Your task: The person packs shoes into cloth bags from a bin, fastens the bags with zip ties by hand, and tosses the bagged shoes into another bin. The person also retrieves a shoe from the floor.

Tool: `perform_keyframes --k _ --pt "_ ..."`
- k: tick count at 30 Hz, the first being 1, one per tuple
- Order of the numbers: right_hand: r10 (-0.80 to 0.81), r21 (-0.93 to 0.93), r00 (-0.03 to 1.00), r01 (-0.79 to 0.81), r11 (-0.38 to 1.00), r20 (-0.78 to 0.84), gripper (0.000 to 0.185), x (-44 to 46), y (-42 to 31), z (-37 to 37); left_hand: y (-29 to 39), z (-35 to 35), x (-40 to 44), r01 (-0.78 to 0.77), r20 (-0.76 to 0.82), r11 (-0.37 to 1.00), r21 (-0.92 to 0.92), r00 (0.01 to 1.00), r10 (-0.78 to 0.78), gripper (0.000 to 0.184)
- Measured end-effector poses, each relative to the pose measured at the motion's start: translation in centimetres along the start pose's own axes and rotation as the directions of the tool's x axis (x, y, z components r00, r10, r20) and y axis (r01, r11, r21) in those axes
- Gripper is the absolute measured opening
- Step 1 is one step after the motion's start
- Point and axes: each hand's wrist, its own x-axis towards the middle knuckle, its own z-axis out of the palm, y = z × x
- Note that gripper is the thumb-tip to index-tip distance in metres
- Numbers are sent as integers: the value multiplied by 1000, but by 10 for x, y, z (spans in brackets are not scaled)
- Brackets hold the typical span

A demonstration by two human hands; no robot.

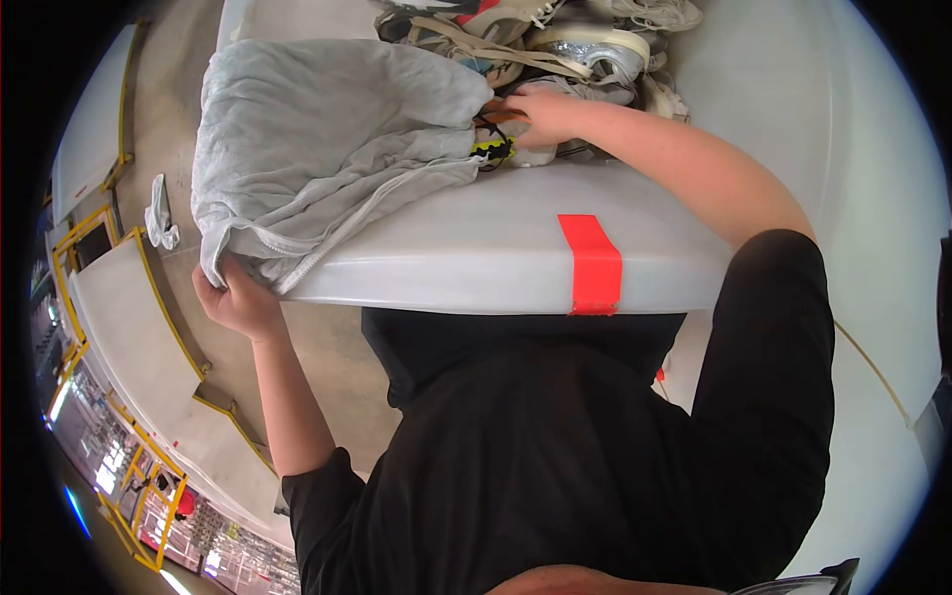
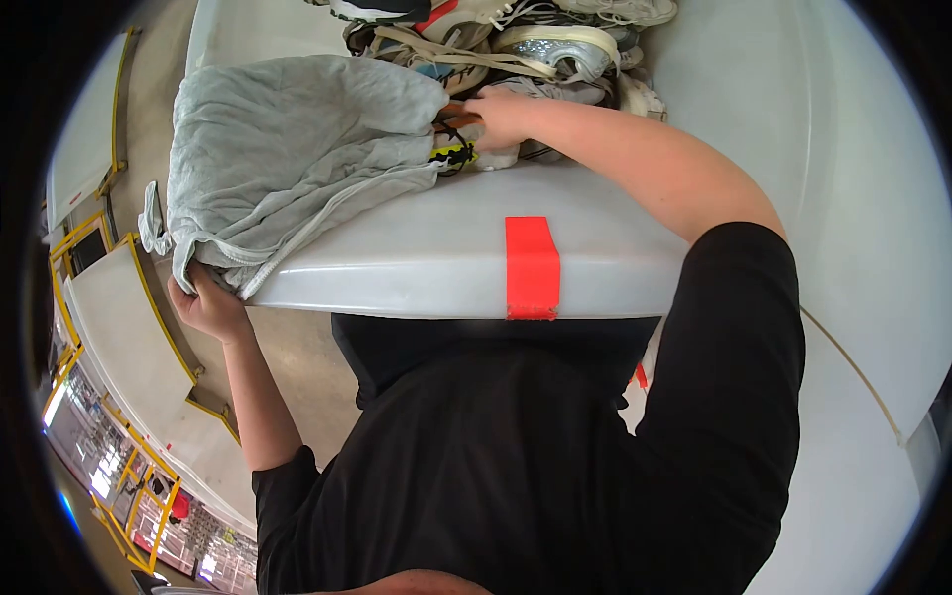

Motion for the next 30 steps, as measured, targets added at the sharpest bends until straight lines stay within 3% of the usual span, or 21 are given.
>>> perform_keyframes --k 6,10,14,16,18,21,24,26,27,28,30 --pt "-34 -151 999 31 988 -19 80 17 -19 7 -1 1 -1 -4 -1 1000 -31 1000 4 9" --pt "8 -269 999 -16 963 -31 73 17 -35 4 2 3 0 -31 -7 999 -33 1000 30 11" --pt "59 -224 993 -80 971 -100 60 5 -46 -9 3 4 0 -67 15 998 16 998 67 10" --pt "184 -114 981 -190 975 -63 54 -24 -52 -43 4 6 2 -59 9 998 20 998 59 13" --pt "176 -138 972 -198 971 -158 55 -67 -49 -74 6 5 1 -55 0 998 0 998 55 14" --pt "222 -84 973 -227 970 -65 56 -138 -54 -130 2 5 3 -56 18 998 9 998 56 17" --pt "364 25 921 -364 931 -140 56 -207 -52 -161 4 5 2 -46 9 999 4 999 46 20" --pt "516 323 840 -448 834 -167 53 -249 -43 -177 3 6 5 -52 7 998 -20 999 52 21" --pt "583 466 795 -457 758 -168 52 -270 -41 -183 1 4 7 -34 42 999 11 999 33 21" --pt "594 463 781 -462 756 -192 52 -289 -42 -185 3 1 9 -20 79 999 46 997 17 21" --pt "631 697 758 -362 619 -166 50 -319 -47 -186 14 -6 10 -25 111 998 56 994 18 21"
